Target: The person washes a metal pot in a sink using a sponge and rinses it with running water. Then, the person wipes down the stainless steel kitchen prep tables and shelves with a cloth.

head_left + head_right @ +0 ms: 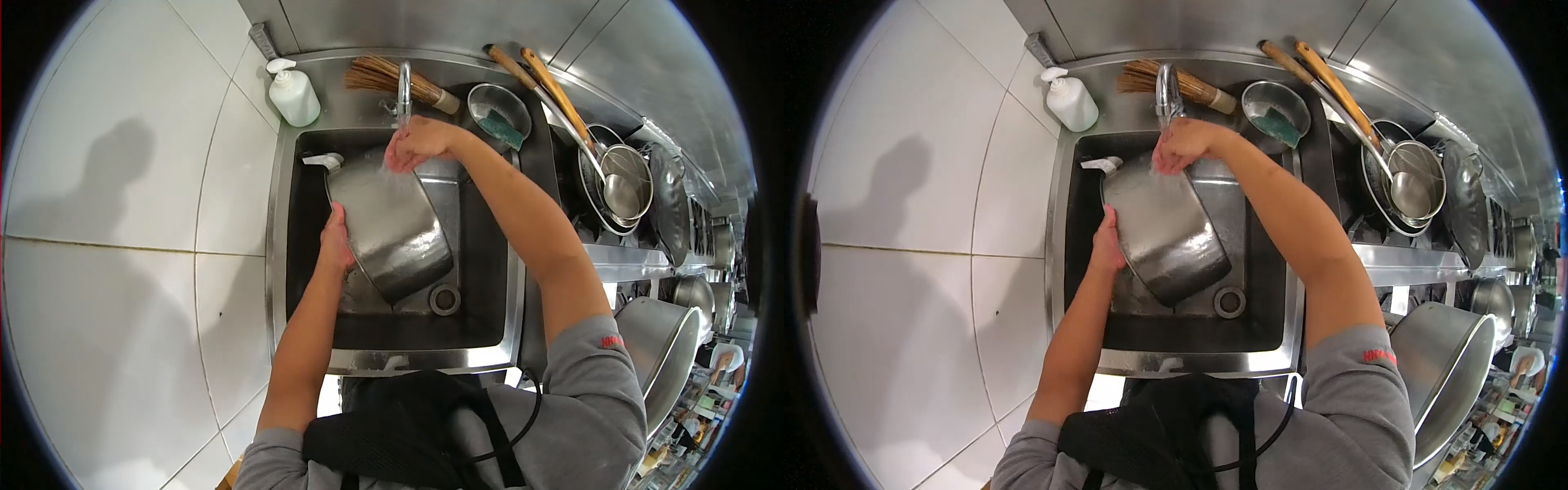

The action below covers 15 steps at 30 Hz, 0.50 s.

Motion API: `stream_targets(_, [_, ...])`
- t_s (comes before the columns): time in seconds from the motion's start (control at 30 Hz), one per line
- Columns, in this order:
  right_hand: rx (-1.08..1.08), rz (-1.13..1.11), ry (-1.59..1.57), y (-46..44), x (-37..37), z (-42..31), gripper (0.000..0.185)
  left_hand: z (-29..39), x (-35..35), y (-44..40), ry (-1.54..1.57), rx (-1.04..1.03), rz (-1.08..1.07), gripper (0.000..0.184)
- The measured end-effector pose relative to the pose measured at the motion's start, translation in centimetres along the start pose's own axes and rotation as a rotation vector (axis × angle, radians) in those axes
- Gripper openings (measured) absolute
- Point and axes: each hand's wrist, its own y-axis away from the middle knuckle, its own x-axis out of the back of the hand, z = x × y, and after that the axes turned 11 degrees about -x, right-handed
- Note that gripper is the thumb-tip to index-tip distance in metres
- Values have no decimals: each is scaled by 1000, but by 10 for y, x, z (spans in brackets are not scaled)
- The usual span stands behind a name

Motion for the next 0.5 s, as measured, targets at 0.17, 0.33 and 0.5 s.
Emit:
stream_targets(0.17, [-52,-45,8,-6,5,-4,24,21,10,-10,-133,-93,-9,56])
stream_targets(0.33, [-143,-145,96,-4,6,-11,26,21,5,-14,-563,-314,65,52])
stream_targets(0.5, [-112,-66,166,5,3,-13,25,25,-2,-12,-843,-495,16,48])
